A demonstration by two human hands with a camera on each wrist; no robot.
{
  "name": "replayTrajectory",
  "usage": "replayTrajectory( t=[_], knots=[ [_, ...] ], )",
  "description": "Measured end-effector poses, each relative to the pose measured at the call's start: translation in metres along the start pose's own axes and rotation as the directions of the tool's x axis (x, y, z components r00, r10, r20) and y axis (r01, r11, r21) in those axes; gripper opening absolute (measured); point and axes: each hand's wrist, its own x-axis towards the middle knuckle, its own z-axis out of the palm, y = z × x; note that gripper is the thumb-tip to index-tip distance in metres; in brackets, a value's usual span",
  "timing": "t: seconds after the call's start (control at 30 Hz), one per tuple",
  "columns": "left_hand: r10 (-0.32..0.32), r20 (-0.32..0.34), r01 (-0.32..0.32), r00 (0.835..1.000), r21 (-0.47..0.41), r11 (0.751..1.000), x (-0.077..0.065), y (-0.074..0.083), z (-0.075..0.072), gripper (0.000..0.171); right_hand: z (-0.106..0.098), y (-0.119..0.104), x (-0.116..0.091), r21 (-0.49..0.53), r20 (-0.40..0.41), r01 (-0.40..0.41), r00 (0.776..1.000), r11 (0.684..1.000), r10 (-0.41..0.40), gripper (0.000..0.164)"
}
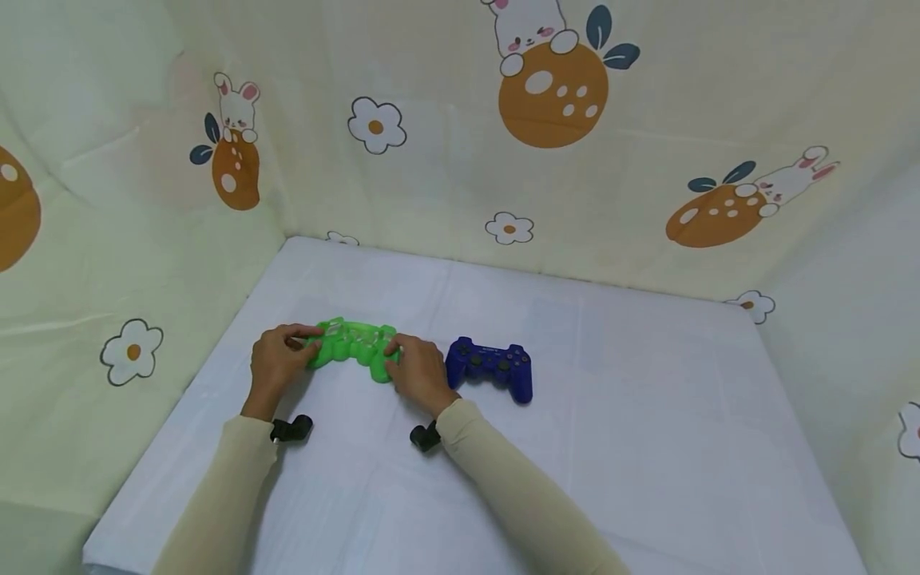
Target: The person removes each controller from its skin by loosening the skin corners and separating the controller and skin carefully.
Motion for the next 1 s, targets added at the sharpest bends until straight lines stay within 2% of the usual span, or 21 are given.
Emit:
replayTrajectory(
  t=[0.1, 0.2, 0.27, 0.33, 0.43, 0.6, 0.7, 0.8, 0.9, 1.0],
  knots=[
    [0.015, -0.028, -0.015, 1.0, -0.01, 1.0, -0.006, 0.002, 0.0, 0.024, -0.004, 0.001, -0.005, 0.1, 0.066, 0.01, 0.998, 0.995, -0.016, 0.024],
    [0.072, -0.109, -0.075, 0.991, -0.022, 0.997, -0.012, 0.008, 0.0, 0.025, -0.011, 0.001, -0.012, 0.196, 0.067, 0.052, 0.996, 0.979, -0.067, 0.029],
    [0.132, -0.181, -0.139, 0.975, -0.028, 0.99, -0.016, 0.015, 0.001, 0.027, -0.017, 0.001, -0.017, 0.241, 0.042, 0.085, 0.994, 0.967, -0.098, 0.029],
    [0.195, -0.242, -0.21, 0.95, -0.036, 0.977, -0.021, 0.024, 0.002, 0.028, -0.024, 0.001, -0.023, 0.27, 0.014, 0.113, 0.993, 0.956, -0.121, 0.03],
    [0.279, -0.291, -0.307, 0.915, -0.054, 0.95, -0.028, 0.042, 0.007, 0.028, -0.039, 0.002, -0.031, 0.287, -0.028, 0.147, 0.989, 0.947, -0.145, 0.03],
    [0.386, -0.279, -0.425, 0.879, -0.092, 0.901, -0.038, 0.074, 0.02, 0.029, -0.072, 0.008, -0.048, 0.305, -0.14, 0.2, 0.977, 0.931, -0.163, 0.027],
    [0.436, -0.252, -0.475, 0.864, -0.119, 0.872, -0.044, 0.093, 0.031, 0.03, -0.095, 0.017, -0.058, 0.282, -0.232, 0.231, 0.958, 0.931, -0.167, 0.026],
    [0.48, -0.224, -0.515, 0.848, -0.137, 0.846, -0.051, 0.109, 0.042, 0.033, -0.117, 0.032, -0.065, 0.227, -0.324, 0.236, 0.933, 0.945, -0.155, 0.028],
    [0.507, -0.183, -0.534, 0.842, -0.15, 0.832, -0.056, 0.125, 0.057, 0.039, -0.137, 0.051, -0.073, 0.175, -0.4, 0.208, 0.908, 0.962, -0.124, 0.033],
    [0.511, -0.126, -0.526, 0.85, -0.153, 0.837, -0.059, 0.136, 0.074, 0.045, -0.153, 0.072, -0.08, 0.121, -0.436, 0.153, 0.896, 0.981, -0.086, 0.043]
  ],
)
